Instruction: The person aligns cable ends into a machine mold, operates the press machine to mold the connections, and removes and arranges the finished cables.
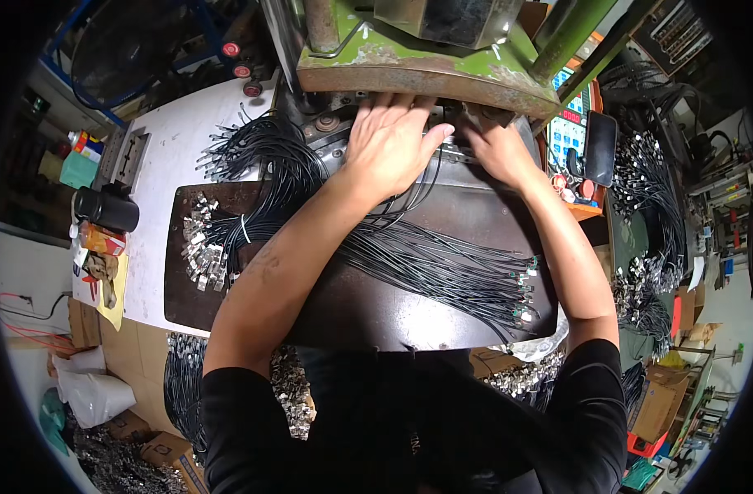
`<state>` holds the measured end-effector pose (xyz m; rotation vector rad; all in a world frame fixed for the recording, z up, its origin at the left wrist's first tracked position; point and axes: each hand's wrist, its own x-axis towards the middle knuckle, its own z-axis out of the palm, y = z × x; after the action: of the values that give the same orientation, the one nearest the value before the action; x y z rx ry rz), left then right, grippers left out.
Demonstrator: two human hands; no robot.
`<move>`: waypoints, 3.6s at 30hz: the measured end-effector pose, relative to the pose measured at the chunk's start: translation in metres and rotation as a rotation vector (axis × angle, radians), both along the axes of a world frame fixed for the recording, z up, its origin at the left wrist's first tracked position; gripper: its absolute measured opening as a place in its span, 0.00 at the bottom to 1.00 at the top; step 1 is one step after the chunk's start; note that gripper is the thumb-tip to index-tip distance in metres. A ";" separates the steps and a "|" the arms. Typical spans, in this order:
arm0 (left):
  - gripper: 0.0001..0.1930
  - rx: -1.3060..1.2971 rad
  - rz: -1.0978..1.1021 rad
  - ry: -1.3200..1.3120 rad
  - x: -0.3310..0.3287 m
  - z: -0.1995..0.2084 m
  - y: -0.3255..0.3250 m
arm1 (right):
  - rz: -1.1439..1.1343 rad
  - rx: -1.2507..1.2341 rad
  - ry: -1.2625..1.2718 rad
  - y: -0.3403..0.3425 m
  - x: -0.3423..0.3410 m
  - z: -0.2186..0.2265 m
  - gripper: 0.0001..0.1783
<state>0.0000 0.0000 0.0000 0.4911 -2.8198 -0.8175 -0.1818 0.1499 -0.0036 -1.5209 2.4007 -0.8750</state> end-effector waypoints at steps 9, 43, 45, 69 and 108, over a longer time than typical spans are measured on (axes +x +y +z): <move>0.34 0.125 -0.067 0.353 0.083 0.025 0.023 | 0.030 -0.069 0.210 0.087 0.024 0.023 0.28; 0.06 -0.504 -0.442 0.228 0.074 0.016 0.173 | -0.185 0.679 -0.311 0.370 0.104 0.027 0.15; 0.06 -0.538 -0.449 0.149 0.066 0.015 0.176 | -0.328 0.486 -0.135 0.363 0.093 0.041 0.14; 0.14 1.427 -0.407 -0.111 0.074 0.053 0.082 | 0.243 0.016 -0.171 0.145 0.095 0.051 0.18; 0.11 0.512 -0.113 0.481 0.067 0.030 0.106 | 0.138 -0.126 -0.075 0.138 0.106 0.057 0.14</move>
<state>0.0669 0.1058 0.0302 0.1590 -2.2029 -1.4654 -0.0761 0.2877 0.0537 -1.6446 2.1957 -1.0504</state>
